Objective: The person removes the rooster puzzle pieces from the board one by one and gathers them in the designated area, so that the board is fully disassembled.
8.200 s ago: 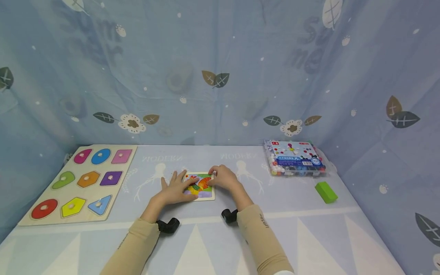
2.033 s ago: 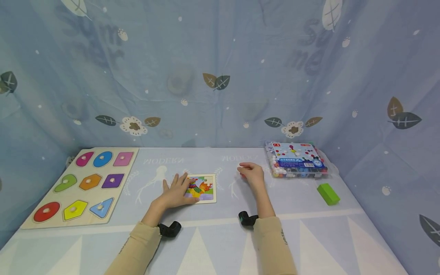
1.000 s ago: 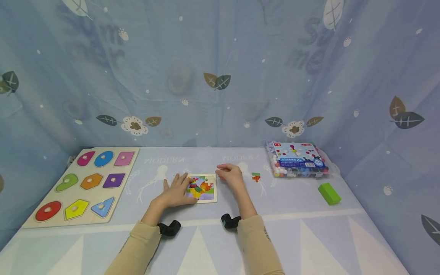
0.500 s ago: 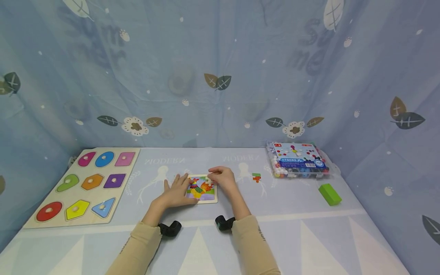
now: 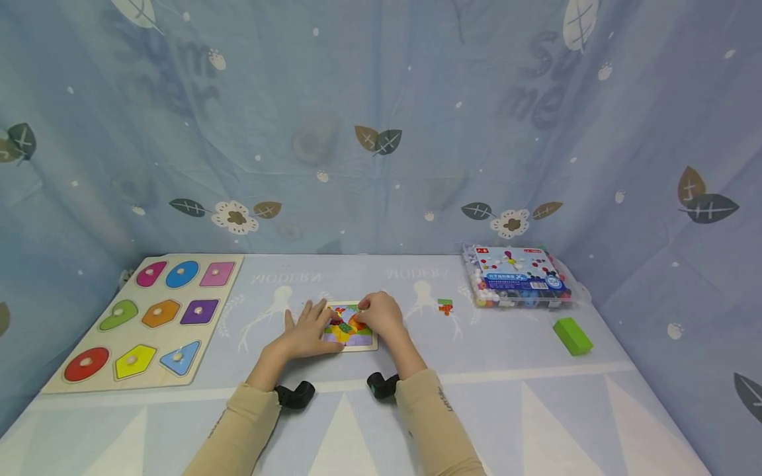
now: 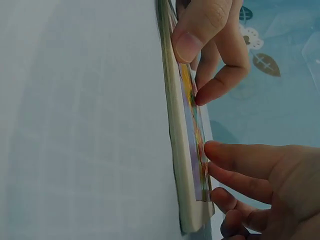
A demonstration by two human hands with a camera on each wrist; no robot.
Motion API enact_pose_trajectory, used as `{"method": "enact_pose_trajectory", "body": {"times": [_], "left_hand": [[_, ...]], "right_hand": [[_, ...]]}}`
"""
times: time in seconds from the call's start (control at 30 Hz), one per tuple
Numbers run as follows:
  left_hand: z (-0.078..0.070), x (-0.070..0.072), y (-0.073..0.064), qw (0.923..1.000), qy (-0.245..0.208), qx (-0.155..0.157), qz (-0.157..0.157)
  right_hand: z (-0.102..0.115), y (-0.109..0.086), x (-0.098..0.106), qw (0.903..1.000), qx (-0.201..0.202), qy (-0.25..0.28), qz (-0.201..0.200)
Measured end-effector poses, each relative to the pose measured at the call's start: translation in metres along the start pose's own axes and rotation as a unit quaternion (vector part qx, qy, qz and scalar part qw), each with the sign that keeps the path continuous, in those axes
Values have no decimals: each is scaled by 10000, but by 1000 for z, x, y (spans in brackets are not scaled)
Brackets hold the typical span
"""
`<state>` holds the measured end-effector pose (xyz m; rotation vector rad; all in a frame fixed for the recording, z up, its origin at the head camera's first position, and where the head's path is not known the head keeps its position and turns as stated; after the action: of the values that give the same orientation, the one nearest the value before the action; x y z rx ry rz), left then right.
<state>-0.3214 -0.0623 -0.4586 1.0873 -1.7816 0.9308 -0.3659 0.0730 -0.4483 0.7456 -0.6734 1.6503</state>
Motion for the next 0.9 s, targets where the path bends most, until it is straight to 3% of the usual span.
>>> {"method": "enact_pose_trajectory", "body": {"times": [0.23, 0.53, 0.9], "left_hand": [[-1, 1, -1, 10000, -10, -26, 1], [-1, 1, -1, 10000, -36, -5, 46], [-1, 1, 0, 9999, -23, 51, 95]], "right_hand": [[3, 2, -2, 9999, -6, 90, 82], [2, 2, 0, 9969, -125, 772, -18], [-7, 0, 9, 9783, -240, 2054, -116]]}}
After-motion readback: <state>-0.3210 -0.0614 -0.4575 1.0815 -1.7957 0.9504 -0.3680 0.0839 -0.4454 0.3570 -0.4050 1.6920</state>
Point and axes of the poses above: each hand's wrist, its own y-axis towards the middle knuckle, its own x-axis out of the back of the hand, z = x × y, the point moved 9 cm from there along y, towards the middle knuckle, and after that the axes turned 1 degree about z, right-handed, at the moved point
